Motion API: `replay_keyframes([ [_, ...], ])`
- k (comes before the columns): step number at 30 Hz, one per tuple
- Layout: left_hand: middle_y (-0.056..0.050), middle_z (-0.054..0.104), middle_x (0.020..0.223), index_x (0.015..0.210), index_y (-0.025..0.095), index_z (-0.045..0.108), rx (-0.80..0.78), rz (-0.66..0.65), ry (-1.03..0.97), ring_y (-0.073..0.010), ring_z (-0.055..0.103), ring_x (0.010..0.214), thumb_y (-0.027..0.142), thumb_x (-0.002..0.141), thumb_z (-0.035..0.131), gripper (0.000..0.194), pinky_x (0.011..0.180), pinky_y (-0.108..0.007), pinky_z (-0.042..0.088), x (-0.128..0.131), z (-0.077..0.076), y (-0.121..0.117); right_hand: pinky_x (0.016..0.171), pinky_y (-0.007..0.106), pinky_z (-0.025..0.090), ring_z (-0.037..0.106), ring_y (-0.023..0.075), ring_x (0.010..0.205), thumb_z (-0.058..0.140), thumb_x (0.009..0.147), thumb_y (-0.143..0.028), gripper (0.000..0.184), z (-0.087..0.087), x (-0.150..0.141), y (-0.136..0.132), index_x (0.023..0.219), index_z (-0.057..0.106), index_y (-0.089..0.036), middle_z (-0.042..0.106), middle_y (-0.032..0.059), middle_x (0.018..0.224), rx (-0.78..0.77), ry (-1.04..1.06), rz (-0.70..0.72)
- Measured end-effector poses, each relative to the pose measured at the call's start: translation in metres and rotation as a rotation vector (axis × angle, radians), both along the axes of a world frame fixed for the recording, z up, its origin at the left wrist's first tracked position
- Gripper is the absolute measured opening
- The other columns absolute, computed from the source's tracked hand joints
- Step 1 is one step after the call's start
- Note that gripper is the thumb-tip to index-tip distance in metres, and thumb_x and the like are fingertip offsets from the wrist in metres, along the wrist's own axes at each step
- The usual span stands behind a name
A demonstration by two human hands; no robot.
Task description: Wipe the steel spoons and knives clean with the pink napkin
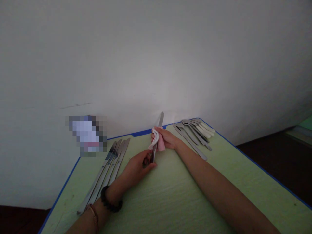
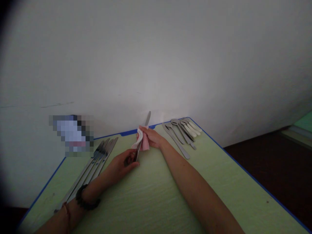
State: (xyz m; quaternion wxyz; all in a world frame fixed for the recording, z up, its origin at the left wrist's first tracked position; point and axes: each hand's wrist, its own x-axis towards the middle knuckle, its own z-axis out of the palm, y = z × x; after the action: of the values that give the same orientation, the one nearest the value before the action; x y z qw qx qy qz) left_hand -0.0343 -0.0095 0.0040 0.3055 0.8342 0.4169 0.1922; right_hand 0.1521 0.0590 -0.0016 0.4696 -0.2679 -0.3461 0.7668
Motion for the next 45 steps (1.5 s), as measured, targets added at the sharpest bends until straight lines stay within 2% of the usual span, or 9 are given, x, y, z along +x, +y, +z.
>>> replay_keyframes([
  [3, 0.001, 0.059, 0.078, 0.100, 0.019, 0.058, 0.008, -0.021, -0.015, -0.0159, 0.054, 0.069, 0.031, 0.083, 0.057, 0.021, 0.064, -0.026, 0.041, 0.000, -0.001, 0.000, 0.058, 0.023, 0.045, 0.054, 0.0104, 0.053, 0.067, 0.076, -0.046, 0.032, 0.000, 0.000, 0.001, 0.068, 0.057, -0.016, 0.059, -0.0022, 0.056, -0.008, 0.019, -0.009],
  [8, 0.000, 0.059, 0.077, 0.100, 0.019, 0.057, 0.031, -0.022, -0.019, -0.0160, 0.054, 0.070, 0.031, 0.082, 0.056, 0.022, 0.065, -0.026, 0.041, 0.001, 0.001, -0.002, 0.059, 0.024, 0.046, 0.055, 0.0102, 0.055, 0.069, 0.074, -0.047, 0.034, -0.001, 0.000, 0.000, 0.069, 0.058, -0.015, 0.060, -0.0016, 0.060, 0.005, -0.008, -0.014],
  [15, 0.003, 0.052, 0.066, 0.080, 0.019, 0.052, 0.089, 0.015, 0.053, -0.0143, 0.048, 0.059, 0.025, 0.079, 0.051, 0.006, 0.056, -0.025, 0.035, 0.003, 0.004, -0.005, 0.060, 0.025, 0.048, 0.057, 0.0120, 0.058, 0.072, 0.067, -0.053, 0.040, 0.001, 0.001, -0.003, 0.071, 0.058, -0.015, 0.063, 0.0001, 0.064, 0.100, -0.047, 0.089],
  [18, 0.003, 0.050, 0.063, 0.073, 0.020, 0.047, 0.114, 0.066, 0.078, -0.0138, 0.045, 0.056, 0.028, 0.082, 0.048, 0.012, 0.053, -0.025, 0.032, 0.004, 0.002, -0.005, 0.061, 0.025, 0.048, 0.057, 0.0120, 0.058, 0.072, 0.067, -0.053, 0.041, 0.001, 0.001, -0.004, 0.071, 0.059, -0.015, 0.063, 0.0008, 0.065, 0.127, -0.091, 0.099],
  [23, 0.003, 0.051, 0.063, 0.074, 0.021, 0.046, 0.110, 0.081, 0.077, -0.0140, 0.046, 0.056, 0.034, 0.086, 0.044, 0.019, 0.053, -0.025, 0.031, 0.005, 0.000, -0.003, 0.062, 0.026, 0.048, 0.057, 0.0121, 0.059, 0.067, 0.074, -0.052, 0.037, -0.001, 0.000, -0.003, 0.071, 0.059, -0.015, 0.063, 0.0009, 0.064, 0.079, -0.083, 0.056],
  [29, 0.001, 0.053, 0.066, 0.077, 0.021, 0.048, 0.126, 0.043, 0.089, -0.0161, 0.050, 0.059, 0.034, 0.090, 0.038, 0.020, 0.056, -0.026, 0.034, 0.007, 0.003, -0.005, 0.058, 0.026, 0.048, 0.057, 0.0127, 0.057, 0.063, 0.077, -0.052, 0.036, -0.001, -0.003, 0.002, 0.070, 0.057, -0.017, 0.062, -0.0003, 0.062, -0.014, 0.022, -0.057],
  [32, 0.001, 0.052, 0.066, 0.074, 0.021, 0.045, 0.171, 0.048, 0.135, -0.0168, 0.049, 0.060, 0.033, 0.090, 0.036, 0.022, 0.057, -0.027, 0.033, 0.007, 0.006, -0.006, 0.055, 0.026, 0.047, 0.055, 0.0118, 0.052, 0.061, 0.079, -0.051, 0.034, 0.001, -0.003, 0.004, 0.069, 0.056, -0.018, 0.060, -0.0017, 0.059, -0.064, 0.065, -0.179],
  [40, 0.000, 0.049, 0.066, 0.070, 0.022, 0.039, 0.164, -0.096, 0.107, -0.0175, 0.050, 0.062, 0.035, 0.091, 0.031, 0.026, 0.059, -0.028, 0.034, -0.001, 0.007, -0.002, 0.046, 0.026, 0.044, 0.049, 0.0121, 0.042, 0.052, 0.085, -0.045, 0.033, 0.007, 0.010, 0.011, 0.061, 0.050, -0.021, 0.052, -0.0036, 0.047, -0.191, 0.267, -0.535],
  [45, 0.000, 0.048, 0.065, 0.069, 0.022, 0.038, 0.207, -0.116, 0.140, -0.0179, 0.048, 0.061, 0.036, 0.091, 0.031, 0.027, 0.060, -0.029, 0.032, -0.001, 0.004, -0.003, 0.044, 0.023, 0.042, 0.045, 0.0096, 0.039, 0.056, 0.082, -0.044, 0.034, 0.005, 0.013, 0.014, 0.059, 0.047, -0.021, 0.049, -0.0053, 0.044, -0.144, 0.319, -0.566],
])
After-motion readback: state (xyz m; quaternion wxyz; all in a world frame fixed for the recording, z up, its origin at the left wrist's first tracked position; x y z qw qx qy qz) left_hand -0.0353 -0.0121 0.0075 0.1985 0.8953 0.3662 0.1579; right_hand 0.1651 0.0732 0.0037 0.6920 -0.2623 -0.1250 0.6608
